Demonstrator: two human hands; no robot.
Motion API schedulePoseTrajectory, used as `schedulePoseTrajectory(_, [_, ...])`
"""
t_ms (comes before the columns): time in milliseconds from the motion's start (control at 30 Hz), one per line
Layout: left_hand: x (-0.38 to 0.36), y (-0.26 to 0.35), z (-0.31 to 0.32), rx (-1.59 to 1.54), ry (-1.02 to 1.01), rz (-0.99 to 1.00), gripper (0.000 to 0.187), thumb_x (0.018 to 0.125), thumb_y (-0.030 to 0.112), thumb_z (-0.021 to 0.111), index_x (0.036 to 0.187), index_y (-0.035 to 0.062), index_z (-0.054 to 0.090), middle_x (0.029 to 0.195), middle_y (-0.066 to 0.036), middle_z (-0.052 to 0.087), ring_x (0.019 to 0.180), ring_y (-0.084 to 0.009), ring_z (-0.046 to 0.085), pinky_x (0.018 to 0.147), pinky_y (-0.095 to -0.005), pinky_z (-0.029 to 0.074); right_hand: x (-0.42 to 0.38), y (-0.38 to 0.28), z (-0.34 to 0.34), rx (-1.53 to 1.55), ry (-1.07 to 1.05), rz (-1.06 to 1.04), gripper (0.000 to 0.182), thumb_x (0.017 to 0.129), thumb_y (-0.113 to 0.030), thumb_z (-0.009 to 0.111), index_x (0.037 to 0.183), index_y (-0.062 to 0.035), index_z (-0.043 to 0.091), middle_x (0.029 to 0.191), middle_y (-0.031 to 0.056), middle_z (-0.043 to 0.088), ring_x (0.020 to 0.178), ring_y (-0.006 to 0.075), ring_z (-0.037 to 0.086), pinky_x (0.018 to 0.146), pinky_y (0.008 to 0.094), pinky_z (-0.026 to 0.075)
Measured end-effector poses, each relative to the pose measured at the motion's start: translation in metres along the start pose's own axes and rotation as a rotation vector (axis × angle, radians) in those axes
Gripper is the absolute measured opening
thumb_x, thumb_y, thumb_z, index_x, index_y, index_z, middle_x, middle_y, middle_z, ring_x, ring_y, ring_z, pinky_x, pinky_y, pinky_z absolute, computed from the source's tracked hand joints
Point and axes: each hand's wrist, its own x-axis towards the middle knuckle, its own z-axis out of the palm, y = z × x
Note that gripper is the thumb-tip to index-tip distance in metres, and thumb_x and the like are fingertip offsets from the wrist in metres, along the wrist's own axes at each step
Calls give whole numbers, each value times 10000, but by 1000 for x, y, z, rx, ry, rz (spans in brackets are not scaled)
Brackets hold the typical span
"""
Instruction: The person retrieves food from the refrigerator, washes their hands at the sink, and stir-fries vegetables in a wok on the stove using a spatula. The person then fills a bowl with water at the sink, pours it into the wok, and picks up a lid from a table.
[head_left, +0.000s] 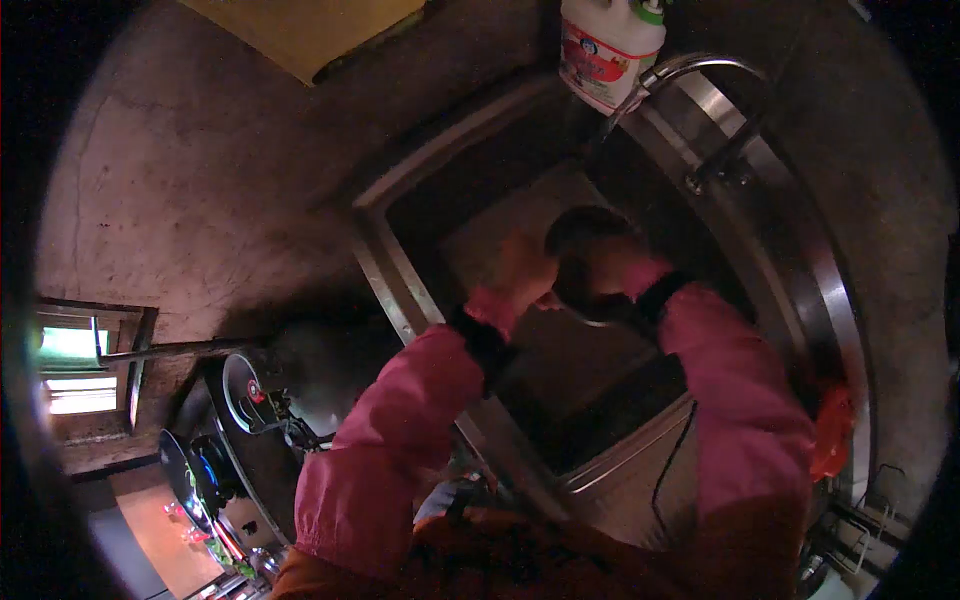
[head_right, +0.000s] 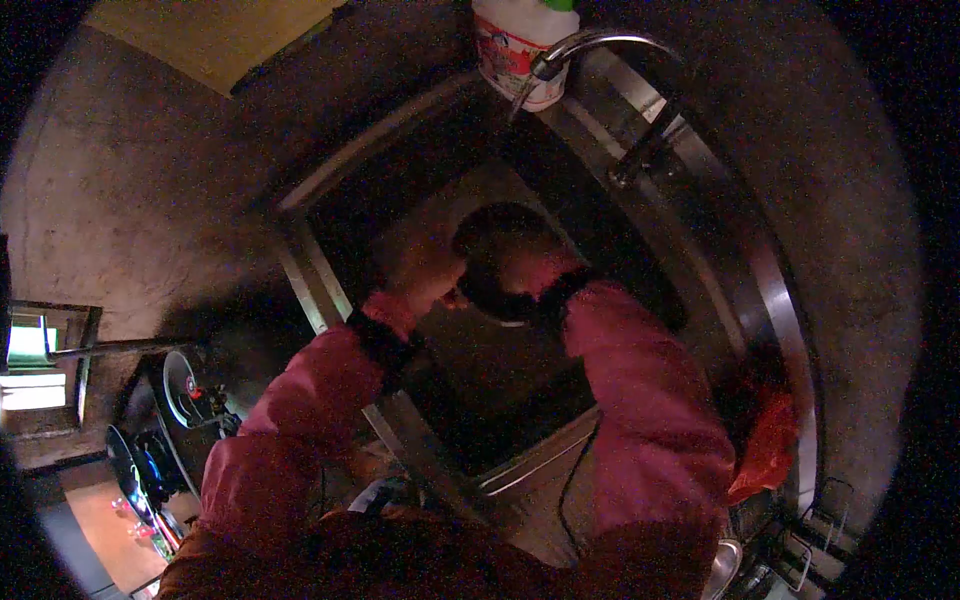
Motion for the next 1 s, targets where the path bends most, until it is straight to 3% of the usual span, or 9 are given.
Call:
schedulePoseTrajectory(67, [-21,21,0,-144,-37,-57,355,836,37,470,1180,-48,471,724,-159,615,470,-223,606,362,-310,472,34,14,14,-778,-30,101,322,714,-294,638,962,-90,664,1020,148,640,953,300,610,773,397,483])
schedulePoseTrajectory(167, [-21,33,-18,-358,-48,-170,370,855,66,493,1208,-37,451,767,-137,618,470,-204,599,351,-292,452,34,70,13,-400,331,114,336,715,-285,635,974,-71,651,977,166,647,920,282,630,771,393,485])
schedulePoseTrajectory(300, [9,3,-1,-100,-25,52,494,838,102,473,1316,32,369,899,-222,612,421,-259,594,314,-314,464,64,69,37,-368,269,76,318,756,-250,601,1003,-54,641,988,187,646,911,301,633,774,390,487])
schedulePoseTrajectory(467, [-13,13,-2,-403,-8,-127,439,814,125,516,1233,24,431,718,-175,623,423,-252,589,301,-336,430,40,50,6,-36,531,261,294,817,-196,561,1058,-38,621,1026,195,644,908,326,634,782,405,487])
schedulePoseTrajectory(600, [11,-13,-3,-449,-76,-107,396,822,134,513,1197,17,464,707,-164,626,418,-246,586,309,-348,426,30,102,21,-368,238,-44,296,829,-185,562,1074,-30,622,996,182,655,876,286,645,780,383,493])
schedulePoseTrajectory(633, [23,-27,-14,189,94,473,409,839,159,540,1223,40,471,831,-137,623,539,-223,613,388,-325,464,18,70,9,-232,63,-15,279,848,-151,544,1081,-20,624,1030,154,652,912,262,630,821,372,479])
schedulePoseTrajectory(700, [33,-18,-21,835,268,1031,422,855,184,567,1250,63,478,955,-110,620,661,-201,639,466,-302,502,5,57,2,-92,-117,18,264,868,-117,525,1087,-9,626,1063,125,648,948,238,615,863,361,464])
schedulePoseTrajectory(767, [25,32,-28,-415,-28,-93,476,846,182,588,1288,65,458,1051,-115,615,766,-231,645,595,-309,537,-15,75,-8,175,653,-16,341,849,-220,585,1120,-13,601,991,89,659,842,180,621,761,311,494])
schedulePoseTrajectory(1000, [78,22,-21,203,483,420,698,729,93,586,1389,171,369,910,-232,647,725,-347,656,629,-443,533,-94,106,-53,676,1063,464,323,860,-300,614,1078,-62,609,816,19,607,724,107,588,628,282,484])
